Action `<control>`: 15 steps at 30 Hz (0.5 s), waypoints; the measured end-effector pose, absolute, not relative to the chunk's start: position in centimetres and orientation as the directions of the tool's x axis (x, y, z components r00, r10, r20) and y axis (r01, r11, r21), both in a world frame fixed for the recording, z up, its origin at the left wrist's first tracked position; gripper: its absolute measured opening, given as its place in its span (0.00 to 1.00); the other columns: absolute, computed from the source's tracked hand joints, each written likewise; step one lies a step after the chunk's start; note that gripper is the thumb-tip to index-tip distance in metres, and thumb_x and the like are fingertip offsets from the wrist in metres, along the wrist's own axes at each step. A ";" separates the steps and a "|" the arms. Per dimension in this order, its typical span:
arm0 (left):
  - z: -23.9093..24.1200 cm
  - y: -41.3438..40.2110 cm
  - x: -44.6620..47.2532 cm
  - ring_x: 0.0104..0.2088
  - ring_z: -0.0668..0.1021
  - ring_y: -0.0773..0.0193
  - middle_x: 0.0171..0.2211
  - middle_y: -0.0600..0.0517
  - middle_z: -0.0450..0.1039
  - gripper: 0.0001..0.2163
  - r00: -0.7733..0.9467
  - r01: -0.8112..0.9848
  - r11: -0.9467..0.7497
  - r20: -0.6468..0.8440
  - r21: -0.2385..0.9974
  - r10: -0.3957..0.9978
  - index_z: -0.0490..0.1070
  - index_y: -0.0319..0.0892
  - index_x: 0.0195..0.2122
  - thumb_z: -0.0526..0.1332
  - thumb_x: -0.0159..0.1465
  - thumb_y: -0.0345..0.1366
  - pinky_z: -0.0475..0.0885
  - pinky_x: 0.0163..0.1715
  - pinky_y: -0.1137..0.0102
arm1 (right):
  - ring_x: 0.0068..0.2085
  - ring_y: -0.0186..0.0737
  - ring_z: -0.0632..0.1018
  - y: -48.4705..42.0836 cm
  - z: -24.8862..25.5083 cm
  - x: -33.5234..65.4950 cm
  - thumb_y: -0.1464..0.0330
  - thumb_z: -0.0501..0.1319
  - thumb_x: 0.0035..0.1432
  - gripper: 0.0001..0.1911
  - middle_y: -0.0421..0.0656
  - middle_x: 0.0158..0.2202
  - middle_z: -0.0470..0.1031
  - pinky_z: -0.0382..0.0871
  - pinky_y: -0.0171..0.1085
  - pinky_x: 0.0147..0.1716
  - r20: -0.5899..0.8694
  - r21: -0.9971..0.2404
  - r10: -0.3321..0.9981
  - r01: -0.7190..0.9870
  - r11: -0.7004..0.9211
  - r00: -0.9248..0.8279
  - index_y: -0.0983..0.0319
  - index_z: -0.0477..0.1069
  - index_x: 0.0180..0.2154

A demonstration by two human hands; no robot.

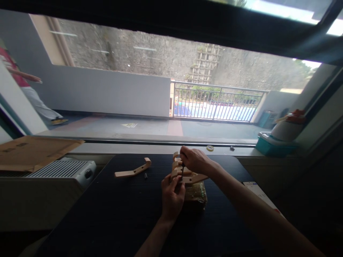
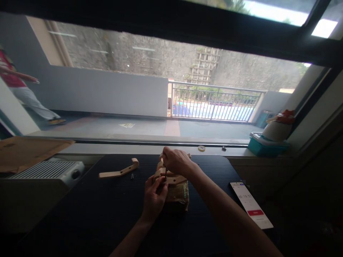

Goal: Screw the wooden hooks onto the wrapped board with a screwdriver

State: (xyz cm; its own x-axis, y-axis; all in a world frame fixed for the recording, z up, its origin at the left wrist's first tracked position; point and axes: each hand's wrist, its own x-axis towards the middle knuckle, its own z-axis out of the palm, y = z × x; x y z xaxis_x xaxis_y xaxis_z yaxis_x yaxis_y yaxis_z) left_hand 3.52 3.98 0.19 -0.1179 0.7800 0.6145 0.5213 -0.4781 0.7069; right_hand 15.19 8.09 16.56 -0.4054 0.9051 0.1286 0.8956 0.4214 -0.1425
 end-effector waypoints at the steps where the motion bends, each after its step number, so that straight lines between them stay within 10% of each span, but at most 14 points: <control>1: 0.2 4.0 3.5 0.46 0.69 0.56 0.45 0.46 0.66 0.10 -0.118 0.522 -0.478 0.615 0.707 0.780 0.72 0.43 0.42 0.60 0.59 0.33 0.69 0.47 0.59 | 0.30 0.37 0.71 8.0 16.6 15.2 0.63 0.43 0.66 0.16 0.45 0.31 0.74 0.50 0.35 0.26 0.133 -0.134 0.907 0.900 0.415 -0.398 0.62 0.65 0.43; 15: 0.3 3.9 3.5 0.47 0.69 0.55 0.45 0.46 0.66 0.10 -0.123 0.514 -0.460 0.593 0.724 0.796 0.72 0.43 0.42 0.60 0.59 0.34 0.69 0.49 0.58 | 0.29 0.33 0.69 8.1 18.7 16.1 0.64 0.57 0.56 0.10 0.42 0.33 0.74 0.56 0.31 0.25 0.007 -0.215 0.836 0.815 0.538 -0.549 0.62 0.71 0.37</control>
